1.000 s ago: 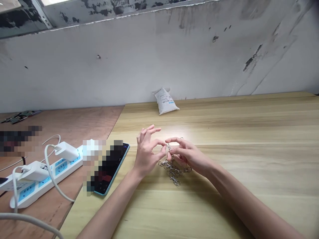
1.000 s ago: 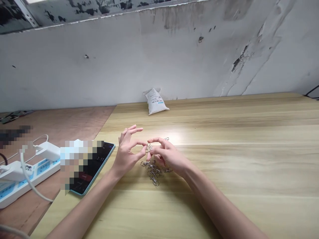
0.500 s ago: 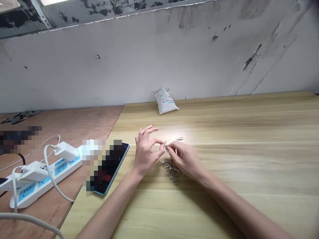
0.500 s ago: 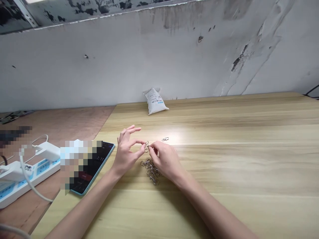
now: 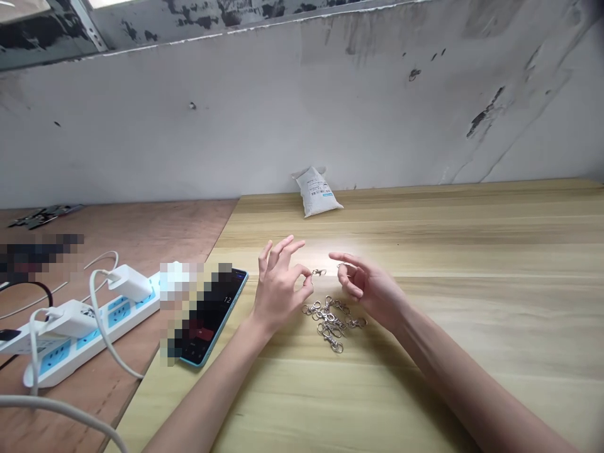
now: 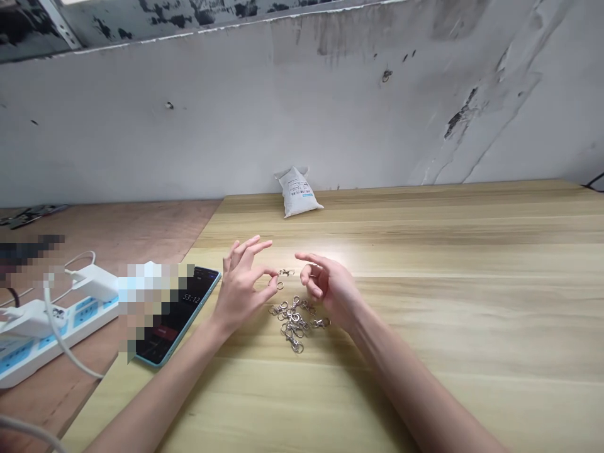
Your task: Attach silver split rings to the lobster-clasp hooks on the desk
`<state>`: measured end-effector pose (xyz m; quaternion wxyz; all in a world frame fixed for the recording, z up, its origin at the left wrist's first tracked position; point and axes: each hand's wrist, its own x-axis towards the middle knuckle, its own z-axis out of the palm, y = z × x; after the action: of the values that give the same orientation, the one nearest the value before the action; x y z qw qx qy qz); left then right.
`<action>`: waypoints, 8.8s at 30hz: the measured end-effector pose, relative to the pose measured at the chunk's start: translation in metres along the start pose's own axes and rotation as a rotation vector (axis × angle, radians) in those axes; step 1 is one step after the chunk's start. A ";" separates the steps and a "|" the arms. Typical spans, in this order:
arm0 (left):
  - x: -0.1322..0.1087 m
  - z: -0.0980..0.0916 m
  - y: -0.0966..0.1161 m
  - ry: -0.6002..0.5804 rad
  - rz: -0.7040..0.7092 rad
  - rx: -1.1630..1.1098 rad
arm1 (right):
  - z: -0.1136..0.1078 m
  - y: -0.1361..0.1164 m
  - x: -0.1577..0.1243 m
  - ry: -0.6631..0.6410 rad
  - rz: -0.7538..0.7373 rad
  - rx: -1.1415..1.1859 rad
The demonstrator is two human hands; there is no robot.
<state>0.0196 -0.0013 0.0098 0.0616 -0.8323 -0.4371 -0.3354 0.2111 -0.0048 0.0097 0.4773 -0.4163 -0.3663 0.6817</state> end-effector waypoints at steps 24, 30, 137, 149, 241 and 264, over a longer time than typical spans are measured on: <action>0.003 -0.007 -0.001 0.018 -0.104 -0.162 | 0.004 0.018 -0.001 -0.096 -0.359 -0.706; 0.006 -0.013 -0.001 0.238 0.220 0.033 | -0.001 0.008 -0.004 -0.389 0.256 -0.025; -0.004 -0.004 -0.015 -0.459 0.017 -0.359 | 0.001 0.021 -0.001 -0.017 -0.956 -1.442; -0.002 -0.002 -0.014 -0.266 0.002 -0.173 | 0.002 0.021 0.001 0.082 -0.669 -1.000; 0.004 -0.010 -0.012 -0.231 -0.190 -0.316 | 0.005 0.013 -0.008 -0.233 -0.751 -1.228; 0.002 -0.007 -0.007 -0.186 -0.070 -0.352 | -0.004 0.007 -0.006 0.053 -1.140 -1.419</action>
<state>0.0114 0.0011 0.0153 -0.1373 -0.8419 -0.4041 -0.3302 0.2132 -0.0117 0.0036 0.3820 -0.3837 -0.8391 -0.0527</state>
